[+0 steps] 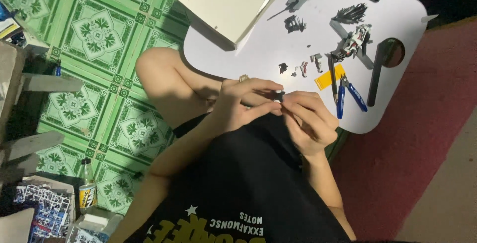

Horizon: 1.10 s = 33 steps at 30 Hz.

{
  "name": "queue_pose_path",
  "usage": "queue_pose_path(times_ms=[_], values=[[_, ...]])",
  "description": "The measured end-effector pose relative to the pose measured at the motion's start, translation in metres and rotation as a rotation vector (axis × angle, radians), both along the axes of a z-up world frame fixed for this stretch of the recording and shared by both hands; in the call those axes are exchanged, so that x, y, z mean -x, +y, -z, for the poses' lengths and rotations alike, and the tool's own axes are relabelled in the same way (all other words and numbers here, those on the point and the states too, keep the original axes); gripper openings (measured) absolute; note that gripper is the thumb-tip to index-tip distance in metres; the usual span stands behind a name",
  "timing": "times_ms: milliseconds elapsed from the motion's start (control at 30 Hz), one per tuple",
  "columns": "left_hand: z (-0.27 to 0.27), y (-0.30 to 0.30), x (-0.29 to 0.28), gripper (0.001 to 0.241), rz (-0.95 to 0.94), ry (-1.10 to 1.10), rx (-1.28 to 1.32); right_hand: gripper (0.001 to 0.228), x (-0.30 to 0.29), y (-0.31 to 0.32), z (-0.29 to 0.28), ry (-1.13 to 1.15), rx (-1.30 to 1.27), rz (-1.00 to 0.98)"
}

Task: The person assembles a small action figure by hand, snapping together multiple small plastic parts on a white tray placed on their lap. They use pliers to trim a piece and continue attaching components to the figure's body.

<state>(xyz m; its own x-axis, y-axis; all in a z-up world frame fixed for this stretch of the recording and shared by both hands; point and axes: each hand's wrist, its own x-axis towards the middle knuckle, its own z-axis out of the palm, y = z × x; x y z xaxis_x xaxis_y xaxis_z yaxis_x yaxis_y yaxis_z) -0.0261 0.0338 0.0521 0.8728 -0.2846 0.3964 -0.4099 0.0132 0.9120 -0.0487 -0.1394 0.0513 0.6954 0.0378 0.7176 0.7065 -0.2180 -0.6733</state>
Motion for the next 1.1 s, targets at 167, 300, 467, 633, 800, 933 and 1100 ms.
queue_pose_path(times_ms=[167, 300, 467, 633, 800, 933, 1100], values=[[0.009, -0.003, -0.001, 0.027, 0.098, 0.314, 0.254, 0.008, -0.003, -0.022, 0.013, 0.058, -0.021, 0.077], [0.034, 0.003, -0.011, 0.028, -0.015, 0.493, 0.108, 0.012, -0.009, -0.037, 0.017, 0.410, 0.248, 0.184], [0.076, 0.004, -0.027, 0.029, -0.109, 0.822, 0.004, 0.014, -0.014, -0.050, 0.044, 0.588, 0.577, 0.311], [0.132, 0.007, -0.024, 0.032, -0.127, 0.572, 0.082, 0.010, -0.021, -0.059, 0.066, 0.611, 0.661, 0.461], [0.119, -0.007, -0.048, 0.030, -0.125, 0.697, 0.074, 0.014, -0.051, -0.060, 0.072, 0.618, 0.719, 0.592], [0.110, -0.012, -0.059, 0.028, -0.062, 0.662, 0.068, 0.016, -0.062, -0.063, 0.078, 0.678, 0.836, 0.622], [0.118, -0.010, -0.071, 0.032, -0.149, 0.406, -0.210, 0.010, -0.063, -0.067, 0.088, 0.649, 0.834, 0.647]])
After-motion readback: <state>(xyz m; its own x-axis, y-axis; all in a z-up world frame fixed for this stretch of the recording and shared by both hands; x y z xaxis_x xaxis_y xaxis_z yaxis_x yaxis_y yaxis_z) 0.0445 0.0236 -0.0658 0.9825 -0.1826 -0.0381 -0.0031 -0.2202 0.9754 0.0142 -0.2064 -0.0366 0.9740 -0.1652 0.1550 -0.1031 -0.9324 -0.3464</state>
